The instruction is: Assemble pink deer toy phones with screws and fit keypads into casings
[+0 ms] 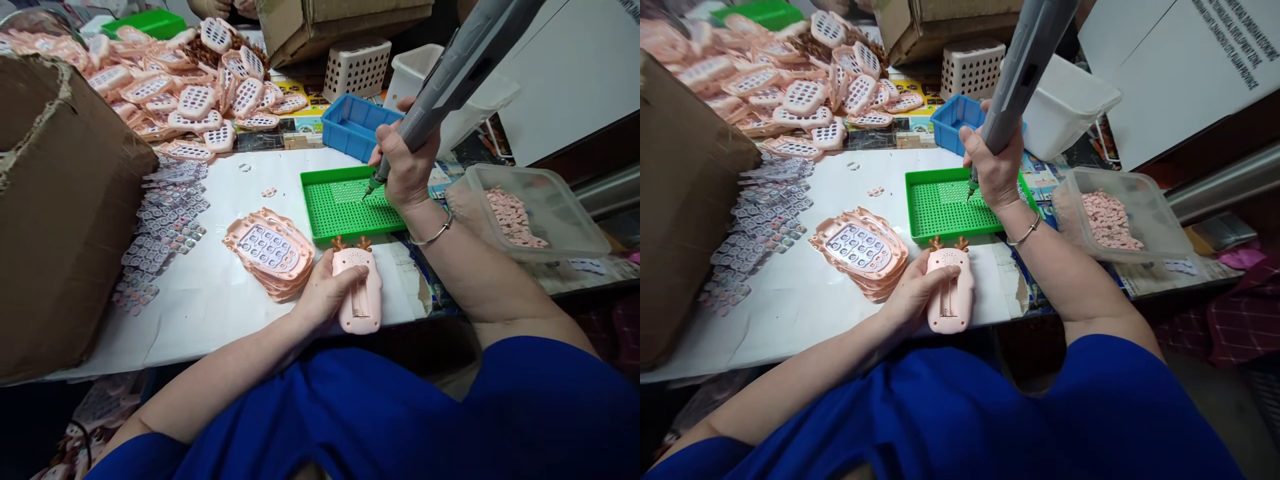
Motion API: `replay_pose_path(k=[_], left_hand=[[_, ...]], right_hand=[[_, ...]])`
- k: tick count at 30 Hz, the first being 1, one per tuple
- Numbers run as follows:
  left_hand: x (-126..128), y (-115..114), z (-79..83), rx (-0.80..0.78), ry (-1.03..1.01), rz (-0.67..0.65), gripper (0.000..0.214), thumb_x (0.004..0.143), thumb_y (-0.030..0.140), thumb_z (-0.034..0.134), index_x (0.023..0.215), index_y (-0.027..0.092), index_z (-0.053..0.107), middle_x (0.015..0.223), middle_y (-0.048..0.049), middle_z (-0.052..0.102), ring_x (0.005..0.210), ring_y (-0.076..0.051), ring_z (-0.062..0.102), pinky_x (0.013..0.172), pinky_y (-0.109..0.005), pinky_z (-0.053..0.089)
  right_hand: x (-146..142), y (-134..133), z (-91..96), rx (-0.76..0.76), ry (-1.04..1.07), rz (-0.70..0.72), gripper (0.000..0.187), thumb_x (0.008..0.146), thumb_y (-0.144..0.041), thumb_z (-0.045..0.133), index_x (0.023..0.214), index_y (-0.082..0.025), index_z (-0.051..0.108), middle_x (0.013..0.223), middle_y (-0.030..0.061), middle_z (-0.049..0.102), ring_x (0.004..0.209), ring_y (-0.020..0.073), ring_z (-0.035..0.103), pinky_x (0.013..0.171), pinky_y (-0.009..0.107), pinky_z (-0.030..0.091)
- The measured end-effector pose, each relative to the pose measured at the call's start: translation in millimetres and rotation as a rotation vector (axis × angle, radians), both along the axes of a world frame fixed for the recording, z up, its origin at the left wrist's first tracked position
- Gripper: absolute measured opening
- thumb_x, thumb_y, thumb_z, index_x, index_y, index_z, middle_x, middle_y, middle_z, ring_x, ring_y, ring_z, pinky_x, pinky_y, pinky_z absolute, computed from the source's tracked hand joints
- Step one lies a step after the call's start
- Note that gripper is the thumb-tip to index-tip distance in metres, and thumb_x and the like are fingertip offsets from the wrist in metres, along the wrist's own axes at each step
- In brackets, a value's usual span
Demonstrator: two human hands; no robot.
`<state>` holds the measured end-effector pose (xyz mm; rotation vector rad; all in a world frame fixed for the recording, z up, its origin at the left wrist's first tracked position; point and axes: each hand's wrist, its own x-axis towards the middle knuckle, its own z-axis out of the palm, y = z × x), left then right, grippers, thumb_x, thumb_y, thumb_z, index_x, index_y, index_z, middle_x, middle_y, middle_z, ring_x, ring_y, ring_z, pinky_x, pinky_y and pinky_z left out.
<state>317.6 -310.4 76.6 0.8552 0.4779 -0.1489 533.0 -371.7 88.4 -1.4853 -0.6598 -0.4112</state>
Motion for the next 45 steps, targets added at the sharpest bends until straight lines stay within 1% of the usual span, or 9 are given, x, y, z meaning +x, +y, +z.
replay_pose_path(k=[4, 8, 14, 19, 26, 32, 37, 41, 45], left_hand=[[0, 0, -1.6, 0.035, -0.006, -0.011, 0.043, 0.060, 0.019, 0.079, 0.095, 0.017, 0.054, 0.080, 0.0004, 0.065, 0.069, -0.013, 0.061, 0.069, -0.028, 0.051], [0, 0, -6.8, 0.062, -0.038, -0.016, 0.042, 0.061, 0.020, 0.080, 0.094, 0.018, 0.053, 0.084, -0.0004, 0.065, 0.074, -0.015, 0.062, 0.073, -0.029, 0.051], [-1, -1, -9.1, 0.067, -0.104, -0.023, 0.041, 0.064, 0.021, 0.078, 0.097, 0.019, 0.053, 0.093, -0.0025, 0.067, 0.084, -0.017, 0.063, 0.083, -0.033, 0.050], [-2, -1, -8.6, 0.066, -0.105, -0.036, 0.041, 0.065, 0.023, 0.078, 0.095, 0.019, 0.052, 0.088, -0.0013, 0.066, 0.082, -0.017, 0.063, 0.083, -0.033, 0.050], [-3, -2, -9.4, 0.041, -0.122, -0.010, 0.039, 0.064, 0.022, 0.078, 0.089, 0.021, 0.048, 0.084, 0.0011, 0.062, 0.085, -0.018, 0.063, 0.088, -0.036, 0.050], [-1, -1, -7.1, 0.049, -0.090, -0.036, 0.040, 0.063, 0.021, 0.079, 0.092, 0.018, 0.052, 0.084, 0.0000, 0.064, 0.077, -0.015, 0.062, 0.078, -0.030, 0.050], [-1, 0, -4.0, -0.007, 0.006, -0.096, 0.043, 0.057, 0.019, 0.084, 0.091, 0.017, 0.058, 0.080, -0.0002, 0.067, 0.071, -0.014, 0.062, 0.072, -0.030, 0.051], [-3, 0, -3.0, -0.153, 0.044, -0.175, 0.049, 0.052, 0.015, 0.085, 0.098, 0.015, 0.068, 0.079, -0.0024, 0.070, 0.068, -0.014, 0.062, 0.071, -0.032, 0.052], [-2, 0, -4.0, -0.184, 0.039, -0.199, 0.047, 0.054, 0.009, 0.081, 0.098, 0.015, 0.068, 0.081, -0.0033, 0.072, 0.071, -0.014, 0.064, 0.076, -0.031, 0.053]], right_hand=[[-44, -5, 36.1, 0.093, -0.030, 0.028, 0.053, 0.070, -0.070, 0.071, 0.099, -0.034, 0.045, 0.061, -0.0077, 0.039, 0.045, 0.0154, 0.043, 0.047, 0.034, 0.038], [-105, -10, 62.2, 0.233, 0.132, 0.204, 0.037, 0.071, -0.041, 0.080, 0.095, -0.030, 0.055, 0.062, -0.0079, 0.045, 0.045, 0.0135, 0.045, 0.043, 0.033, 0.034], [-142, -10, 53.1, 0.305, 0.191, 0.442, 0.036, 0.072, -0.031, 0.084, 0.097, -0.025, 0.059, 0.057, -0.0086, 0.054, 0.040, 0.0121, 0.043, 0.041, 0.033, 0.032], [-137, -9, 34.6, 0.163, 0.218, 0.405, 0.040, 0.075, -0.041, 0.080, 0.103, -0.031, 0.054, 0.058, -0.0086, 0.050, 0.043, 0.0146, 0.046, 0.043, 0.032, 0.038], [-140, -7, 18.8, 0.085, 0.193, 0.394, 0.046, 0.071, -0.056, 0.078, 0.088, -0.030, 0.045, 0.058, -0.0088, 0.045, 0.044, 0.0138, 0.048, 0.042, 0.030, 0.043], [-125, -10, 35.7, 0.184, 0.193, 0.582, 0.036, 0.072, -0.042, 0.081, 0.095, -0.030, 0.056, 0.054, -0.0108, 0.049, 0.035, 0.0114, 0.041, 0.033, 0.029, 0.033], [-83, -6, 48.4, 0.300, -0.024, 0.310, 0.031, 0.071, -0.032, 0.082, 0.093, -0.028, 0.061, 0.056, -0.0107, 0.051, 0.041, 0.0102, 0.045, 0.041, 0.030, 0.032], [-38, 3, 26.3, 0.206, 0.011, 0.110, 0.040, 0.069, -0.043, 0.083, 0.093, -0.032, 0.053, 0.056, -0.0115, 0.049, 0.042, 0.0115, 0.046, 0.046, 0.033, 0.037], [-18, 5, 5.5, 0.139, 0.043, 0.053, 0.043, 0.069, -0.055, 0.077, 0.094, -0.036, 0.047, 0.055, -0.0117, 0.047, 0.043, 0.0129, 0.043, 0.049, 0.034, 0.037]])
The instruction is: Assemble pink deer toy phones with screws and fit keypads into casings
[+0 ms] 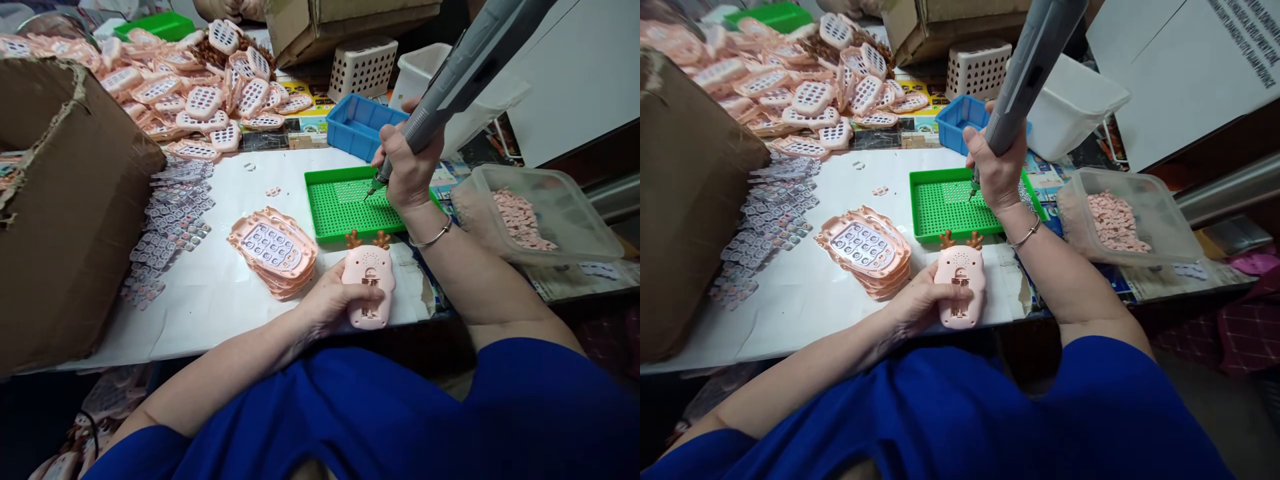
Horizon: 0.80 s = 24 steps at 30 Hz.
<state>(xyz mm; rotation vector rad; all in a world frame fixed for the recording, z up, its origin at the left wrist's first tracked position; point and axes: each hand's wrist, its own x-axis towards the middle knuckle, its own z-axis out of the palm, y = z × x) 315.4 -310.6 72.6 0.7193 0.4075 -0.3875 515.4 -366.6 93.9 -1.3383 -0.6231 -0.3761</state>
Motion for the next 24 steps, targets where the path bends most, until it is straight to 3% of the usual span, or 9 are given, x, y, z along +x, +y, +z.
replay_pose_path(k=[7, 11, 15, 20, 24], left_hand=[[0, 0, 2.0, -0.032, 0.005, 0.054, 0.048, 0.062, 0.012, 0.080, 0.106, 0.018, 0.062, 0.087, -0.0035, 0.071, 0.078, -0.016, 0.067, 0.084, -0.036, 0.053], [1, 1, 1.9, -0.027, -0.014, 0.018, 0.051, 0.055, 0.005, 0.076, 0.102, 0.017, 0.063, 0.088, -0.0032, 0.071, 0.079, -0.016, 0.066, 0.085, -0.035, 0.052], [1, 2, 2.1, -0.034, -0.031, 0.020, 0.048, 0.054, 0.007, 0.076, 0.099, 0.015, 0.063, 0.086, -0.0041, 0.070, 0.079, -0.016, 0.065, 0.086, -0.035, 0.051], [0, 1, 4.1, -0.048, -0.034, 0.061, 0.051, 0.060, 0.011, 0.081, 0.107, 0.018, 0.061, 0.094, -0.0049, 0.071, 0.084, -0.018, 0.067, 0.089, -0.038, 0.052], [-1, 1, 4.9, -0.051, -0.019, 0.087, 0.048, 0.065, 0.011, 0.080, 0.109, 0.018, 0.061, 0.100, -0.0063, 0.071, 0.092, -0.019, 0.068, 0.093, -0.039, 0.053]], right_hand=[[13, -2, -16.9, -0.039, -0.004, 0.012, 0.049, 0.068, -0.065, 0.075, 0.096, -0.037, 0.046, 0.063, -0.0092, 0.051, 0.047, 0.0152, 0.042, 0.051, 0.037, 0.041], [23, -3, -23.7, -0.097, -0.009, 0.016, 0.051, 0.071, -0.070, 0.072, 0.100, -0.037, 0.045, 0.062, -0.0092, 0.051, 0.051, 0.0160, 0.047, 0.056, 0.036, 0.043], [21, -1, -24.1, -0.051, -0.010, 0.052, 0.053, 0.068, -0.071, 0.075, 0.099, -0.038, 0.046, 0.057, -0.0104, 0.050, 0.049, 0.0156, 0.046, 0.057, 0.037, 0.044], [9, 3, -10.7, 0.020, 0.021, 0.033, 0.054, 0.061, -0.070, 0.079, 0.093, -0.038, 0.049, 0.054, -0.0106, 0.049, 0.045, 0.0152, 0.043, 0.053, 0.037, 0.043], [-9, 0, 17.5, 0.092, -0.034, 0.020, 0.053, 0.060, -0.067, 0.081, 0.090, -0.036, 0.050, 0.054, -0.0108, 0.046, 0.041, 0.0139, 0.042, 0.047, 0.034, 0.038]])
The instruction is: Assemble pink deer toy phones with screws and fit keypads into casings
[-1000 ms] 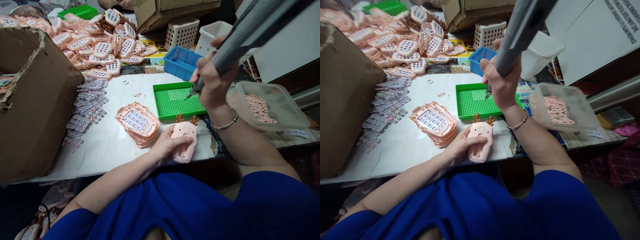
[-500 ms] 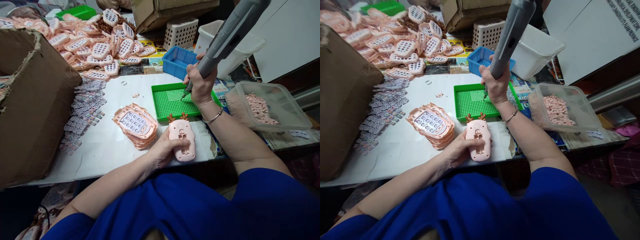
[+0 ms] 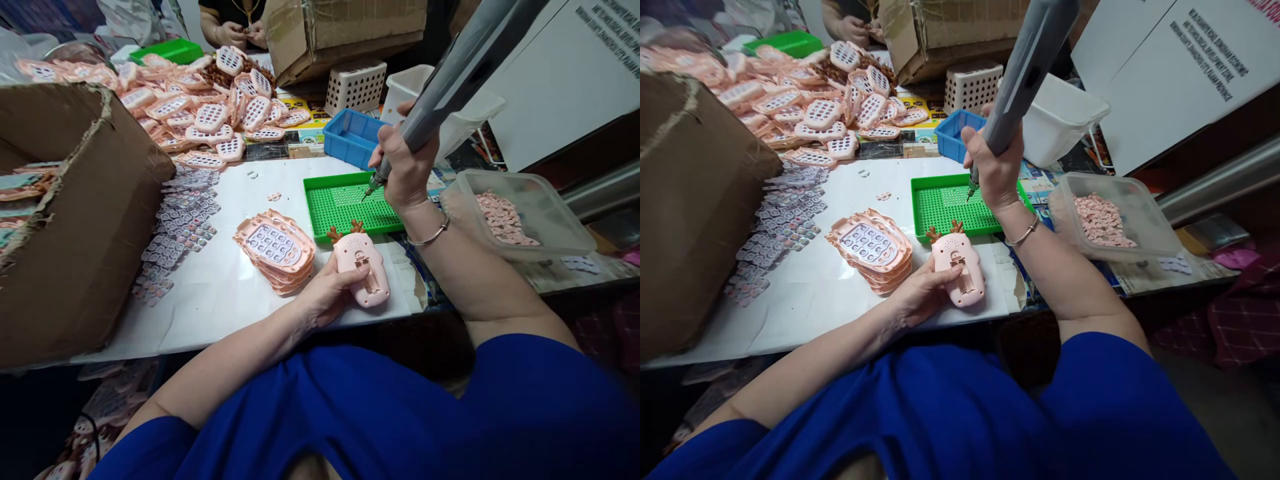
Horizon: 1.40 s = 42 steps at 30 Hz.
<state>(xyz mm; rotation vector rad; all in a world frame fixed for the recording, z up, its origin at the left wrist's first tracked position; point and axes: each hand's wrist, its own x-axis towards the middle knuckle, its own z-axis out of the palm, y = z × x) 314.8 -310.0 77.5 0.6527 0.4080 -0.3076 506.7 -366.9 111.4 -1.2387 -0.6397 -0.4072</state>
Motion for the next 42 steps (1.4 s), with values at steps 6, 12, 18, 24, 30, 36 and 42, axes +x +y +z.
replay_pose_path(k=[6, 12, 18, 24, 30, 36, 42], left_hand=[[1, 0, -0.4, 0.032, 0.001, 0.040, 0.040, 0.074, 0.008, 0.072, 0.111, 0.018, 0.061, 0.096, -0.0035, 0.071, 0.082, -0.016, 0.067, 0.088, -0.038, 0.056], [1, -1, -1.0, 0.045, -0.009, 0.063, 0.041, 0.077, 0.008, 0.070, 0.115, 0.018, 0.061, 0.094, -0.0040, 0.072, 0.088, -0.018, 0.068, 0.096, -0.043, 0.054], [1, -1, -0.9, 0.057, -0.051, 0.045, 0.048, 0.075, 0.010, 0.072, 0.120, 0.020, 0.059, 0.094, -0.0036, 0.073, 0.084, -0.018, 0.069, 0.094, -0.044, 0.056], [1, -1, -4.3, 0.067, -0.060, 0.051, 0.042, 0.072, 0.011, 0.074, 0.112, 0.017, 0.060, 0.093, -0.0039, 0.071, 0.086, -0.018, 0.068, 0.092, -0.042, 0.056], [0, -2, -5.5, 0.094, -0.058, 0.078, 0.046, 0.064, 0.008, 0.075, 0.107, 0.018, 0.061, 0.086, -0.0009, 0.069, 0.086, -0.019, 0.067, 0.091, -0.041, 0.055], [1, -3, -1.5, 0.077, -0.056, 0.073, 0.045, 0.064, 0.007, 0.072, 0.106, 0.016, 0.060, 0.089, -0.0025, 0.070, 0.079, -0.016, 0.065, 0.087, -0.040, 0.056], [0, -5, 1.9, 0.045, 0.014, 0.103, 0.045, 0.066, 0.005, 0.073, 0.107, 0.018, 0.061, 0.096, -0.0037, 0.072, 0.088, -0.018, 0.067, 0.092, -0.041, 0.054]], right_hand=[[-78, -36, 43.0, 0.007, 0.078, 0.037, 0.038, 0.062, -0.052, 0.084, 0.086, -0.034, 0.060, 0.061, -0.0068, 0.046, 0.046, 0.0151, 0.047, 0.044, 0.032, 0.041], [-135, -66, 35.1, 0.065, 0.048, 0.200, 0.033, 0.068, -0.039, 0.086, 0.092, -0.030, 0.066, 0.054, -0.0083, 0.047, 0.034, 0.0123, 0.036, 0.031, 0.031, 0.028], [-136, -71, 16.4, 0.009, 0.013, 0.191, 0.035, 0.074, -0.040, 0.082, 0.100, -0.030, 0.062, 0.054, -0.0085, 0.054, 0.035, 0.0128, 0.043, 0.035, 0.028, 0.031], [-137, -72, 7.1, -0.007, 0.052, 0.271, 0.030, 0.077, -0.032, 0.080, 0.101, -0.028, 0.062, 0.059, -0.0080, 0.057, 0.039, 0.0112, 0.046, 0.037, 0.028, 0.036], [-139, -79, -5.1, -0.158, -0.041, 0.357, 0.021, 0.084, -0.030, 0.075, 0.099, -0.031, 0.060, 0.064, -0.0077, 0.056, 0.040, 0.0090, 0.046, 0.041, 0.025, 0.040], [-126, -76, 7.1, -0.109, 0.032, 0.584, 0.024, 0.085, -0.036, 0.073, 0.101, -0.028, 0.057, 0.059, -0.0091, 0.052, 0.035, 0.0077, 0.042, 0.035, 0.022, 0.038], [-83, -52, 28.1, -0.023, 0.024, 0.319, 0.037, 0.072, -0.041, 0.081, 0.098, -0.028, 0.059, 0.055, -0.0104, 0.051, 0.038, 0.0105, 0.045, 0.035, 0.026, 0.034]])
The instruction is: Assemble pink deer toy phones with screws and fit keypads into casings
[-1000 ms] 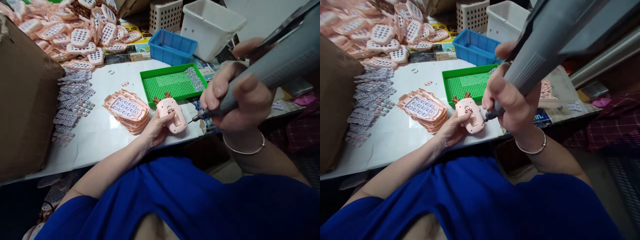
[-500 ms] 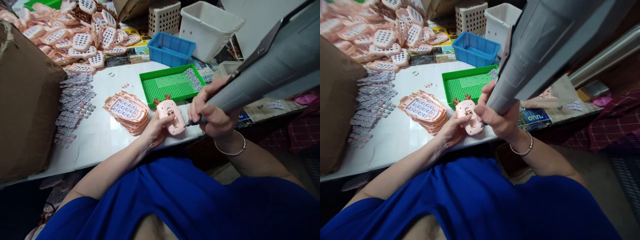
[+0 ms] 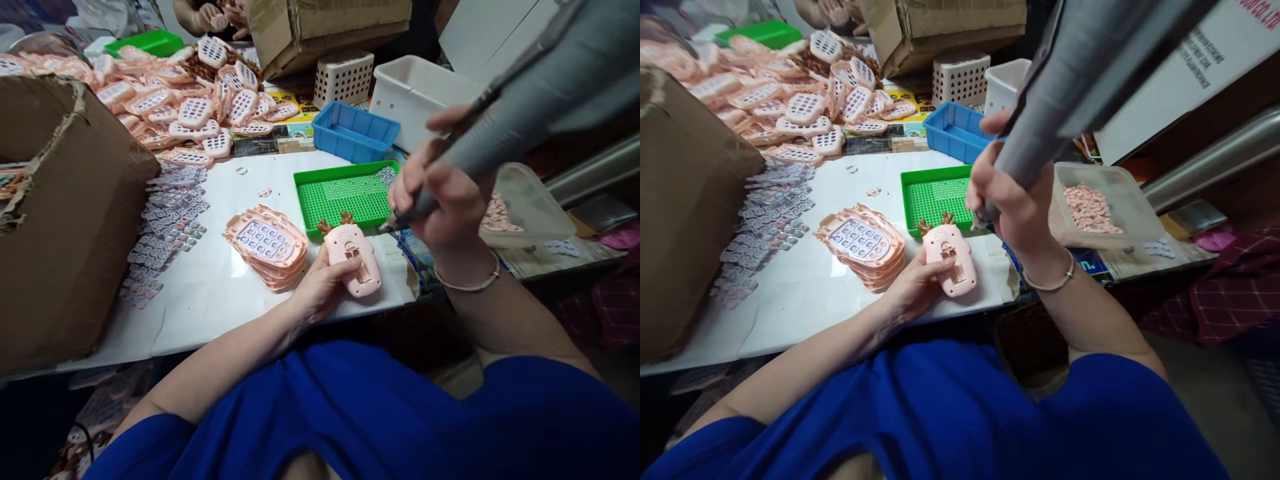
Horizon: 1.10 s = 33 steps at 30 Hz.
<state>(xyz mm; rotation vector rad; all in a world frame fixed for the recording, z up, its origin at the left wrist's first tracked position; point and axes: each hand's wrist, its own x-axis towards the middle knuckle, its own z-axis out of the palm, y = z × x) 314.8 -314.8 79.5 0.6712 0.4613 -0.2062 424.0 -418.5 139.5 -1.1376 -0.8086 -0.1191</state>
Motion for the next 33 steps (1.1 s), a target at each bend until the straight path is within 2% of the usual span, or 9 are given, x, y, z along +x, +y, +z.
replay_pose_path(k=[2, 5, 11, 16, 20, 23, 27, 30, 33], left_hand=[[-1, 0, -0.3, -0.009, -0.010, -0.008, 0.045, 0.065, 0.008, 0.076, 0.107, 0.018, 0.061, 0.098, -0.0042, 0.072, 0.089, -0.019, 0.067, 0.091, -0.041, 0.054], [-3, -1, -3.5, -0.023, -0.036, -0.002, 0.050, 0.064, 0.014, 0.080, 0.109, 0.018, 0.060, 0.102, -0.0058, 0.073, 0.089, -0.020, 0.068, 0.090, -0.041, 0.055], [-1, -4, -18.1, -0.041, -0.088, 0.054, 0.058, 0.063, 0.025, 0.085, 0.115, 0.019, 0.059, 0.100, -0.0057, 0.073, 0.087, -0.019, 0.068, 0.088, -0.039, 0.055], [-1, -6, -21.6, -0.038, -0.059, 0.054, 0.058, 0.063, 0.025, 0.085, 0.115, 0.019, 0.061, 0.104, -0.0063, 0.073, 0.090, -0.020, 0.068, 0.088, -0.038, 0.055], [-1, -5, -18.2, -0.038, -0.049, 0.054, 0.059, 0.063, 0.025, 0.084, 0.116, 0.020, 0.060, 0.104, -0.0065, 0.072, 0.094, -0.023, 0.068, 0.090, -0.042, 0.054], [-1, -3, -14.5, -0.041, -0.054, 0.044, 0.058, 0.063, 0.022, 0.083, 0.115, 0.019, 0.057, 0.103, -0.0072, 0.073, 0.098, -0.024, 0.069, 0.093, -0.043, 0.053], [-2, 0, -11.0, -0.040, -0.098, 0.001, 0.053, 0.069, 0.020, 0.080, 0.117, 0.018, 0.056, 0.104, -0.0075, 0.073, 0.100, -0.023, 0.069, 0.096, -0.042, 0.053], [-2, 0, -9.3, -0.046, -0.104, 0.001, 0.052, 0.071, 0.018, 0.079, 0.117, 0.017, 0.055, 0.102, -0.0074, 0.074, 0.097, -0.022, 0.070, 0.095, -0.042, 0.054], [-1, 0, -6.9, -0.046, -0.075, 0.006, 0.050, 0.070, 0.015, 0.078, 0.114, 0.017, 0.057, 0.100, -0.0070, 0.073, 0.094, -0.022, 0.070, 0.094, -0.043, 0.054]], right_hand=[[21, 19, -2.5, 0.077, 0.013, -0.107, 0.034, 0.072, -0.038, 0.081, 0.094, -0.026, 0.059, 0.056, -0.0097, 0.051, 0.040, 0.0107, 0.048, 0.037, 0.027, 0.034], [51, 50, -14.2, 0.076, 0.020, -0.152, 0.038, 0.070, -0.042, 0.081, 0.093, -0.027, 0.055, 0.055, -0.0105, 0.049, 0.042, 0.0112, 0.048, 0.043, 0.028, 0.038], [84, 84, -40.1, -0.151, 0.059, -0.193, 0.058, 0.064, -0.071, 0.072, 0.099, -0.033, 0.046, 0.053, -0.0124, 0.044, 0.045, 0.0129, 0.044, 0.050, 0.031, 0.040], [95, 87, -51.1, -0.166, 0.061, -0.196, 0.062, 0.061, -0.076, 0.072, 0.098, -0.035, 0.045, 0.056, -0.0121, 0.046, 0.045, 0.0138, 0.043, 0.052, 0.035, 0.041], [97, 89, -52.2, -0.257, 0.113, -0.210, 0.066, 0.054, -0.080, 0.071, 0.095, -0.035, 0.044, 0.054, -0.0118, 0.046, 0.047, 0.0138, 0.043, 0.054, 0.035, 0.043], [94, 89, -53.2, -0.237, 0.102, -0.224, 0.061, 0.059, -0.077, 0.071, 0.093, -0.034, 0.043, 0.053, -0.0117, 0.045, 0.046, 0.0149, 0.044, 0.053, 0.036, 0.044], [95, 91, -56.0, -0.151, 0.028, -0.155, 0.057, 0.065, -0.074, 0.073, 0.092, -0.032, 0.043, 0.053, -0.0122, 0.046, 0.042, 0.0143, 0.045, 0.046, 0.034, 0.041], [94, 91, -47.8, -0.053, -0.010, -0.161, 0.060, 0.065, -0.072, 0.076, 0.094, -0.031, 0.045, 0.053, -0.0139, 0.045, 0.041, 0.0108, 0.043, 0.044, 0.031, 0.040], [76, 81, -23.9, 0.033, -0.011, -0.170, 0.055, 0.064, -0.064, 0.081, 0.093, -0.029, 0.048, 0.053, -0.0139, 0.044, 0.040, 0.0092, 0.042, 0.043, 0.029, 0.038]])
